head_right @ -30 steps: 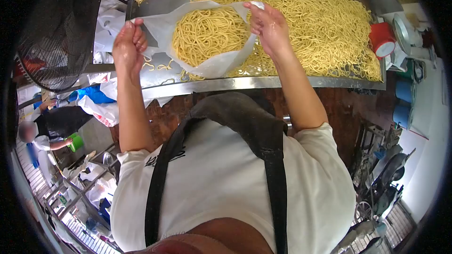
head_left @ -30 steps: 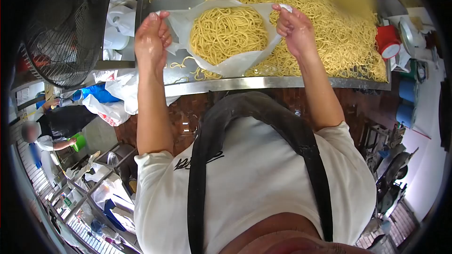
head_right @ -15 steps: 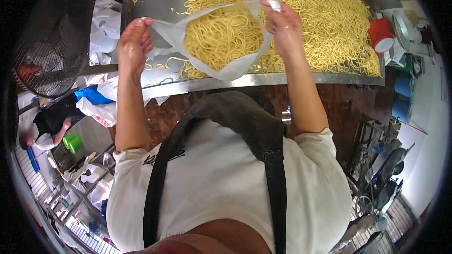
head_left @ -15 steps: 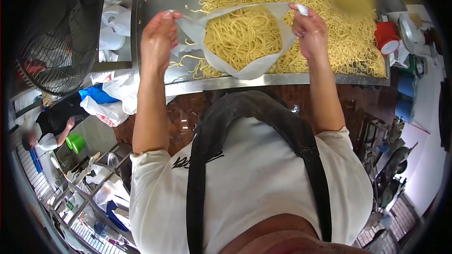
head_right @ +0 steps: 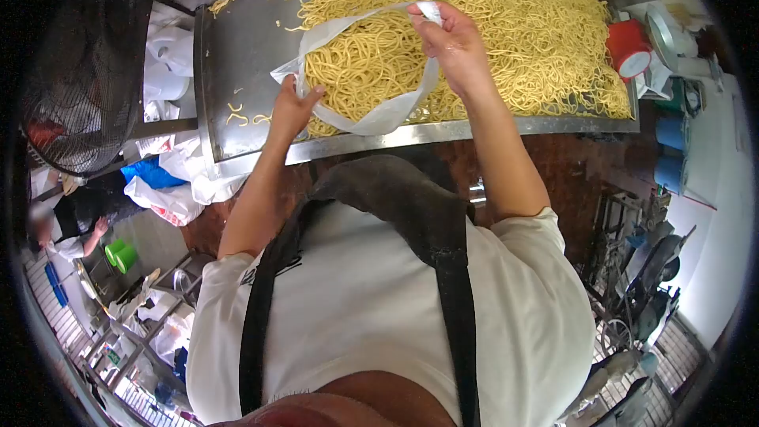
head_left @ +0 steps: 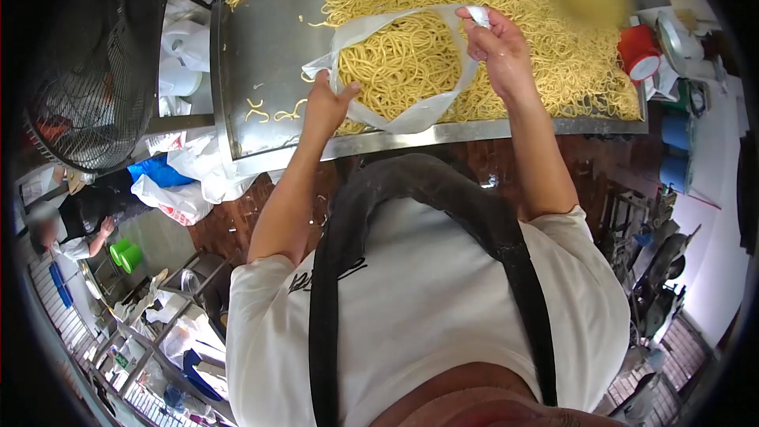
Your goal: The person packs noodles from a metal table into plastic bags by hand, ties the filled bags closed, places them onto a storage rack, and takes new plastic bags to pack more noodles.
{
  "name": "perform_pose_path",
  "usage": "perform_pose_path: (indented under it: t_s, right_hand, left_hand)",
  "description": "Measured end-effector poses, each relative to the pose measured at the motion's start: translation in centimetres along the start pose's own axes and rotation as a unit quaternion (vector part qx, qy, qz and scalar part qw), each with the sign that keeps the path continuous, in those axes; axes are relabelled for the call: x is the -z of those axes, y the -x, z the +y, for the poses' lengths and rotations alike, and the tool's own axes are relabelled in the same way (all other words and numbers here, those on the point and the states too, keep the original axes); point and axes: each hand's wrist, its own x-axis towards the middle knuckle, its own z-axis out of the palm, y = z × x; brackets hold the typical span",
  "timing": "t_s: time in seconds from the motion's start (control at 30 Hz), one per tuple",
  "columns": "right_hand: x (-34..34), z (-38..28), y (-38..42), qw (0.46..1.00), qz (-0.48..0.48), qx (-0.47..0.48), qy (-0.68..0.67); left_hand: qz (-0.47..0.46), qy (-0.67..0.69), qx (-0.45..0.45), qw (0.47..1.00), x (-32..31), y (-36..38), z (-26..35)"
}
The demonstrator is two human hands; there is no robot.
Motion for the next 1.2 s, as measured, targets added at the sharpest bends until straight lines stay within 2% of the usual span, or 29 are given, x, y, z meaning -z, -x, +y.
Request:
perform_pose_path:
  t_s: [0.07,0.17,0.2,0.3,0.37,0.4,0.47,0.57,0.6,0.63,0.73,0.8,0.83,0.9,0.93,1.0,1.03,1.07,1.13,1.2]
  right_hand:
    - [-0.1,-0.2,0.4,0.999,-0.003,-0.012,0.030]
    - [-0.1,-0.4,0.7,0.998,0.005,-0.027,0.054]
    - [0.0,-0.1,0.7,0.997,0.009,-0.010,0.080]
    - [1.6,2.1,0.4,0.988,0.028,0.022,0.152]
    - [3.7,5.5,0.0,0.980,0.039,0.018,0.195]
    - [4.0,6.6,0.6,0.991,0.069,-0.005,0.112]
    - [3.9,7.6,1.2,0.990,0.118,-0.048,-0.053]
    - [0.3,-0.5,0.5,0.996,0.077,0.034,0.014]
    - [-0.8,-2.8,-0.4,0.998,0.052,0.004,-0.045]
    - [-1.9,-4.3,-1.6,0.998,0.032,0.018,-0.042]
    - [-3.1,-6.2,-6.7,0.997,-0.036,0.050,-0.054]
    - [-1.8,-5.6,-12.2,0.990,-0.069,0.082,-0.096]
    - [-1.9,-5.6,-13.3,0.990,-0.063,0.068,-0.108]
    - [-2.9,-5.6,-15.5,0.989,-0.065,0.043,-0.129]
    - [-2.5,-3.4,-16.7,0.994,-0.038,0.016,-0.106]
    - [-0.4,2.8,-17.6,0.997,0.026,-0.032,-0.058]
    - [0.1,3.3,-16.3,0.997,0.008,-0.056,-0.055]
    - [0.4,3.3,-14.4,0.995,-0.012,-0.079,-0.051]
    - [1.6,3.9,-12.4,0.990,-0.073,-0.104,-0.064]
    - [2.7,4.1,-11.5,0.990,-0.084,-0.103,-0.037]
  left_hand:
    - [0.048,0.112,0.003,0.993,-1.9,-0.6,-2.2]
    - [0.044,0.334,0.146,0.930,-1.3,0.0,-1.6]
    - [0.039,0.339,0.182,0.922,-0.6,0.1,-1.0]
    - [0.031,0.395,0.193,0.898,-2.0,-1.1,-4.6]
    - [0.041,0.504,0.219,0.834,-3.1,-1.3,-3.9]
    - [0.048,0.557,0.230,0.797,-3.5,-1.4,-3.6]
    - [0.032,0.573,0.241,0.782,-3.8,-1.8,-3.3]
    - [0.026,0.575,0.257,0.776,-2.9,-1.8,-1.7]
    - [0.022,0.568,0.261,0.780,-2.0,-1.7,-0.4]
    - [0.002,0.562,0.263,0.784,-0.7,-2.1,1.1]
    - [-0.027,0.552,0.277,0.786,3.9,-2.7,4.5]
    - [-0.024,0.615,0.259,0.744,6.4,-4.8,5.0]
    - [-0.024,0.646,0.249,0.721,6.9,-6.0,4.8]
    - [0.000,0.598,0.231,0.767,7.0,-8.2,3.8]
    - [0.013,0.572,0.225,0.789,7.0,-9.0,3.1]
    - [-0.052,0.572,0.245,0.781,4.4,-11.7,-3.0]
    - [-0.088,0.570,0.252,0.777,2.8,-12.4,-5.7]
    - [-0.044,0.486,0.269,0.830,1.8,-12.4,-6.6]
    - [-0.021,0.415,0.234,0.879,1.5,-12.0,-7.7]
    - [0.000,0.314,0.221,0.923,1.9,-11.4,-7.3]
